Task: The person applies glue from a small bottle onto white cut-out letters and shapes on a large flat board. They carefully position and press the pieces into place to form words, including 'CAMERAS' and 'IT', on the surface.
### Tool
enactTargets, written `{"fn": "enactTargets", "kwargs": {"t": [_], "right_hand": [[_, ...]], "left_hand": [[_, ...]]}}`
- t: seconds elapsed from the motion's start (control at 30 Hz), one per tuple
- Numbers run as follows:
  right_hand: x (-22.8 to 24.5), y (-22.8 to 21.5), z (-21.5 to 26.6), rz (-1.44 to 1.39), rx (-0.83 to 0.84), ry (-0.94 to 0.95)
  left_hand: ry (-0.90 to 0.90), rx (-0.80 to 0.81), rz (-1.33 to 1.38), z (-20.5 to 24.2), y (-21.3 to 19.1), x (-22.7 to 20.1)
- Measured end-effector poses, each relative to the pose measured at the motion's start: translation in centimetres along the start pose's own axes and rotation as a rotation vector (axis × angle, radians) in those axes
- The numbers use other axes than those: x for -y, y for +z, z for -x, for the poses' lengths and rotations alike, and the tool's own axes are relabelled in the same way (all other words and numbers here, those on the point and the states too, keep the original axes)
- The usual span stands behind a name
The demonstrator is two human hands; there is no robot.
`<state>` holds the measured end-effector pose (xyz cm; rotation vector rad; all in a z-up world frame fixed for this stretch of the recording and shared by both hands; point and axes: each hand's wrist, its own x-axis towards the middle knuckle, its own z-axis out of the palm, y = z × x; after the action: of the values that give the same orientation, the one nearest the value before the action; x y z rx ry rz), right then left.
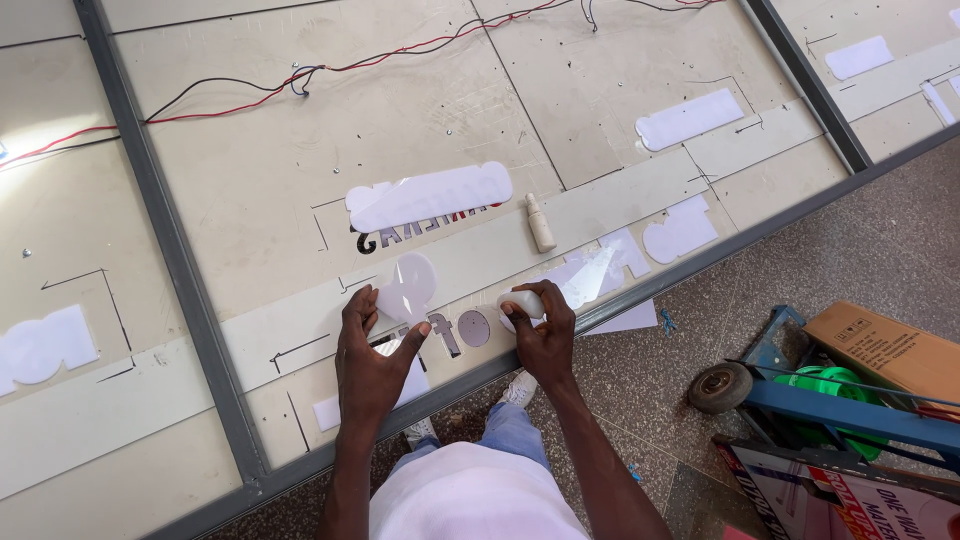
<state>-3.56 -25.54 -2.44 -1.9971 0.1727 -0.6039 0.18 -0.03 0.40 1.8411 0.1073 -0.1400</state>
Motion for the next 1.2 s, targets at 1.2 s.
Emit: {"fn": "enactTargets", "kwargs": {"t": [1.2], "right_hand": [[-0.3,-2.5,1.9,0.148,0.039,0.13]], "left_hand": [[-0.038,-0.012,-0.028,-0.3,0.4,1.3]]}}
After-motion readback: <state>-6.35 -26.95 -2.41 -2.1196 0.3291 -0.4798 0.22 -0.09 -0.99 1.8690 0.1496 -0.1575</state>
